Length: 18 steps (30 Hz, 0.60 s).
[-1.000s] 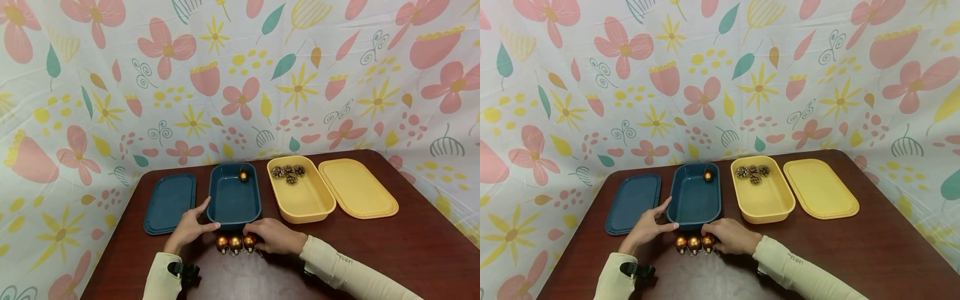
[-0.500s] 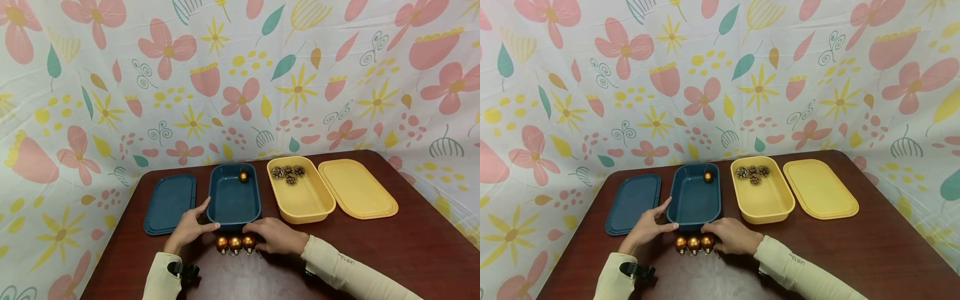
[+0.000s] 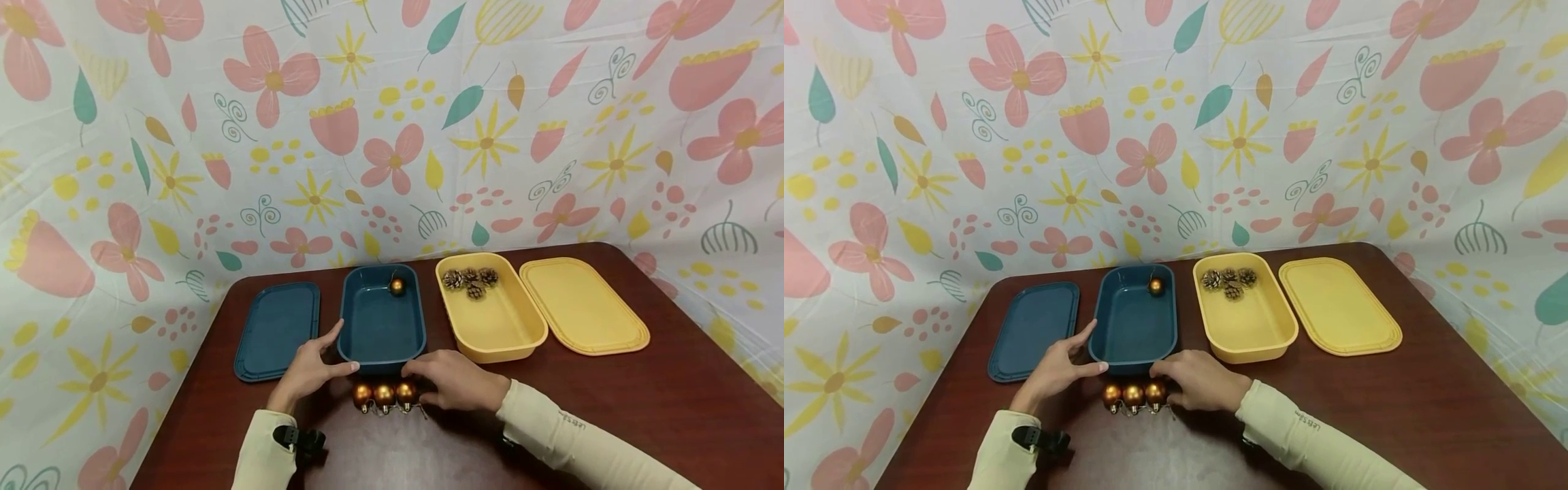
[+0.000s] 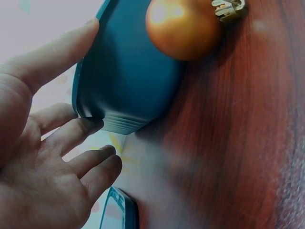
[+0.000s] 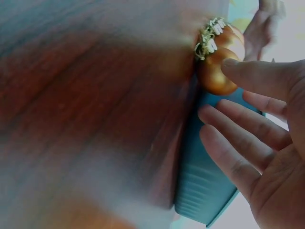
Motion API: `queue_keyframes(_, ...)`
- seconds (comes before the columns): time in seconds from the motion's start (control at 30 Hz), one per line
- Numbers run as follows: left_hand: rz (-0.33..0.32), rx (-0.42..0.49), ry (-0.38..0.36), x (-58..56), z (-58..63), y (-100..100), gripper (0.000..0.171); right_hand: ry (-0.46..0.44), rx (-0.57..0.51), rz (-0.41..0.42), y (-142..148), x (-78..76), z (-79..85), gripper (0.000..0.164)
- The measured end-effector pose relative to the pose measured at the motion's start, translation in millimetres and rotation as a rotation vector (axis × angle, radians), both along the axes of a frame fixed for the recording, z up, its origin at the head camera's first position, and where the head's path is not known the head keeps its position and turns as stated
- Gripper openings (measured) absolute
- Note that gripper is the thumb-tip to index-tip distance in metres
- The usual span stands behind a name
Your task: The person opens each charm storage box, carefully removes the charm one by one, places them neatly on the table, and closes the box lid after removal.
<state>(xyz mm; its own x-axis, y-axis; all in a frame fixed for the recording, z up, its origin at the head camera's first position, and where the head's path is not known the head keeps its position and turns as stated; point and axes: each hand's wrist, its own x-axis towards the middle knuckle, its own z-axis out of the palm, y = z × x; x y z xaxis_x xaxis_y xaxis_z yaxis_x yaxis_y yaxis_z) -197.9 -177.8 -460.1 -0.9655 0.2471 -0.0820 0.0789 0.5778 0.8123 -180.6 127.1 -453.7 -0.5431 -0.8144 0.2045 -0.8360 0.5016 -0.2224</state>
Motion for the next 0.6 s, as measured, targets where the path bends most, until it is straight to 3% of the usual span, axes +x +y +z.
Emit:
queue_keyframes(0.4,-0.002,-0.001,0.004,-0.4,-0.5,0.1,0.093,0.001,0.033,-0.019,2.4,-1.3,19.7,0.034)
queue_keyframes(0.6,-0.001,0.008,0.0,0.4,-0.3,0.3,0.093,0.063,0.031,-0.007,1.9,-3.2,28.7,0.032)
